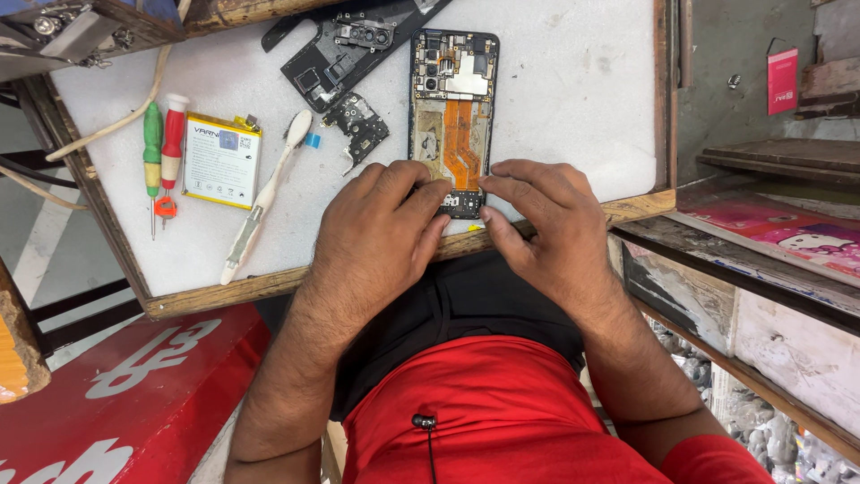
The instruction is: The person works on a disassembled smartphone placed on their lap, using a red-handled screwdriver and a green-handled tool to adjust components on the motherboard and frame. They also handle a battery and a brush while performing the repair.
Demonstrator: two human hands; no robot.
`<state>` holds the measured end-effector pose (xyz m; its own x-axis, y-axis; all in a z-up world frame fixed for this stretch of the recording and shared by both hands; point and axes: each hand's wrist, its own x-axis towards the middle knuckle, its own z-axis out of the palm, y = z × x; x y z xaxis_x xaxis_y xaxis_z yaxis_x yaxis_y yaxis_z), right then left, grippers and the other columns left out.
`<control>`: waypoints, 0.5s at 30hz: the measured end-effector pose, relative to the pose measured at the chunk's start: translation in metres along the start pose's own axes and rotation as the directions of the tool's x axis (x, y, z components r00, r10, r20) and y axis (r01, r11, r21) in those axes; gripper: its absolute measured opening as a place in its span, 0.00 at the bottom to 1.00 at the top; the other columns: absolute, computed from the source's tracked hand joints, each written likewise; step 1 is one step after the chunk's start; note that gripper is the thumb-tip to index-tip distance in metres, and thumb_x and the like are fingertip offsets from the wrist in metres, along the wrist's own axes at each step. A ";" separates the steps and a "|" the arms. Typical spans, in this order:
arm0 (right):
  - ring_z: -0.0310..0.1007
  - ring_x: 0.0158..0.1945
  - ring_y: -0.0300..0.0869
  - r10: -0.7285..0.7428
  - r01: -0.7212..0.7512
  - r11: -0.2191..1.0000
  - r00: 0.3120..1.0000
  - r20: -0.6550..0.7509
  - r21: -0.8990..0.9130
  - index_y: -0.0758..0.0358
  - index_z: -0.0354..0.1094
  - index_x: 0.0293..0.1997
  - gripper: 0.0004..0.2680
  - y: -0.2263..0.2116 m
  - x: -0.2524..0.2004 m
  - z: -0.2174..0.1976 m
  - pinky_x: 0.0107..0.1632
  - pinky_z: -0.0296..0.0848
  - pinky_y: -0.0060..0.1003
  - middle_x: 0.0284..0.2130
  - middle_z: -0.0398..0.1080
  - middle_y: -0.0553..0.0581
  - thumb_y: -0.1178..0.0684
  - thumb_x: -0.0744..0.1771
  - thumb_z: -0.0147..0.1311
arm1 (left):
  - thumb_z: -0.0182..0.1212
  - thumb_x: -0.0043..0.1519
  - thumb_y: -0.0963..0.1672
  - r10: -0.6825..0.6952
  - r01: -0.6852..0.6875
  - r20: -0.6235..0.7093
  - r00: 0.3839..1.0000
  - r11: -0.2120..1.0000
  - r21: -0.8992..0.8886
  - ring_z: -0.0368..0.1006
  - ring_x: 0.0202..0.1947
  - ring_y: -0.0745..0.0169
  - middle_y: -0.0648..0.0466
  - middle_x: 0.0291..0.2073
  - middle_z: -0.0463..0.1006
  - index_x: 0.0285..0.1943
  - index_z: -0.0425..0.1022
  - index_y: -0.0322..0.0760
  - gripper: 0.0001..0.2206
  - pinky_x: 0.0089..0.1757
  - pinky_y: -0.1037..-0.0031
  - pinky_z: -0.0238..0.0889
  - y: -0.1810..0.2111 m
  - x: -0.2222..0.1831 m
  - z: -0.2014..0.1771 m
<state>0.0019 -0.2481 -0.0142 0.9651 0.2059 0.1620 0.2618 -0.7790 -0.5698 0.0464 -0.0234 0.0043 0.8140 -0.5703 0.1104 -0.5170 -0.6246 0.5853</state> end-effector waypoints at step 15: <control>0.70 0.51 0.42 -0.016 0.015 0.997 1.000 -0.004 -0.069 0.55 0.78 0.52 0.10 0.000 -0.002 0.006 0.52 0.74 0.37 0.51 0.73 0.53 0.50 0.66 0.69 | 0.69 0.64 0.43 -0.103 0.087 -0.128 0.986 0.989 -0.121 0.77 0.46 0.56 0.47 0.57 0.73 0.57 0.80 0.32 0.14 0.48 0.67 0.75 -0.017 -0.021 0.017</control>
<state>-0.0004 -0.2449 -0.0195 0.9608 0.2157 0.1741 0.2753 -0.8149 -0.5101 0.0334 -0.0096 -0.0217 0.8900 -0.4302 0.1514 -0.4079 -0.6025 0.6859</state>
